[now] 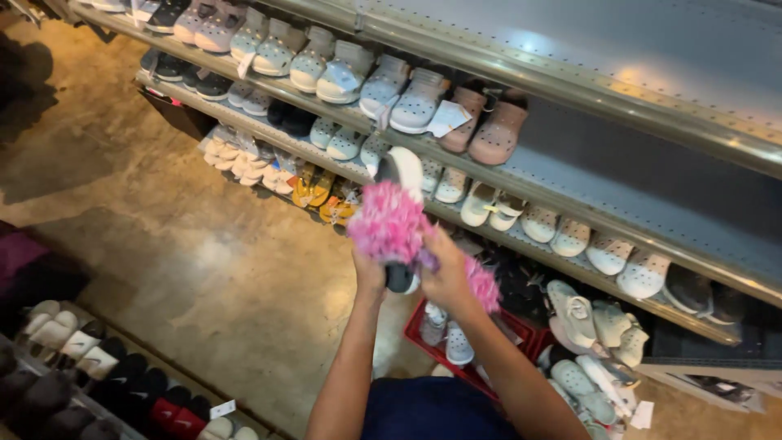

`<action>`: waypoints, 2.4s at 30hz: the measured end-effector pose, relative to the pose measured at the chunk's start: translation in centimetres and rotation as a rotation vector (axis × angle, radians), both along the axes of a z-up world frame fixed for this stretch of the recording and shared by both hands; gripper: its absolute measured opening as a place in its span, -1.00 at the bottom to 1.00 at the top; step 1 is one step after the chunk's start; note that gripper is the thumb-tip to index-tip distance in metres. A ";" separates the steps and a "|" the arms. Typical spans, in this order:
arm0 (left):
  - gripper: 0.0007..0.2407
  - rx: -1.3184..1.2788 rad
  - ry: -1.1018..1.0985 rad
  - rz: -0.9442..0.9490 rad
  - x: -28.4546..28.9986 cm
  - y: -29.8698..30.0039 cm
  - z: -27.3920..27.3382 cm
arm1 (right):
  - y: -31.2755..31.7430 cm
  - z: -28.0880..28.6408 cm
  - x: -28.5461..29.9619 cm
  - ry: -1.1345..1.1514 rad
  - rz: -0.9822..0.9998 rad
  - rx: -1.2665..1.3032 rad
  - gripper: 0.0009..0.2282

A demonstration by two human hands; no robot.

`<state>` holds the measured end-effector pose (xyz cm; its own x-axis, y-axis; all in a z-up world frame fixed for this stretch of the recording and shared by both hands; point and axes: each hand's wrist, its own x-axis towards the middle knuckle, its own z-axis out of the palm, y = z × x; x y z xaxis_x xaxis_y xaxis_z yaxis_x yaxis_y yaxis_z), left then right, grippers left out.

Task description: The recorder uses a pink duster to clean various pairs of shoes on retail display shelves.

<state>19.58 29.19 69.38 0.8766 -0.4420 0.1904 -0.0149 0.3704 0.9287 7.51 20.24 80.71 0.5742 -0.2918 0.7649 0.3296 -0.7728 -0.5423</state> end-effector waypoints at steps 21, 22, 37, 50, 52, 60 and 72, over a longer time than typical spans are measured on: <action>-0.48 -0.384 0.895 -0.613 7.7 11.6 -2.5 | -0.9 -16.4 9.6 -0.080 0.292 1.285 -0.51; -0.46 -0.133 0.866 -0.584 8.4 11.8 -2.5 | -0.5 -16.2 9.3 -0.037 0.270 1.223 -0.48; -0.48 0.328 0.007 0.127 5.7 8.1 0.2 | 5.9 -3.1 6.2 0.188 -0.080 0.251 -0.56; -0.52 0.146 0.067 0.132 4.1 5.8 -5.3 | 4.1 -3.2 4.0 0.129 0.097 0.265 -0.69; -0.50 0.202 0.051 0.054 2.0 6.5 -4.4 | 2.3 -1.5 5.3 0.067 0.036 0.166 -0.65; -0.42 0.308 0.160 0.120 1.0 6.5 -2.5 | 0.4 -2.3 5.0 0.146 -0.044 0.224 -0.59; -0.48 -0.497 0.568 -0.269 4.0 8.3 3.0 | 0.8 -18.0 3.1 0.147 0.547 1.069 -0.50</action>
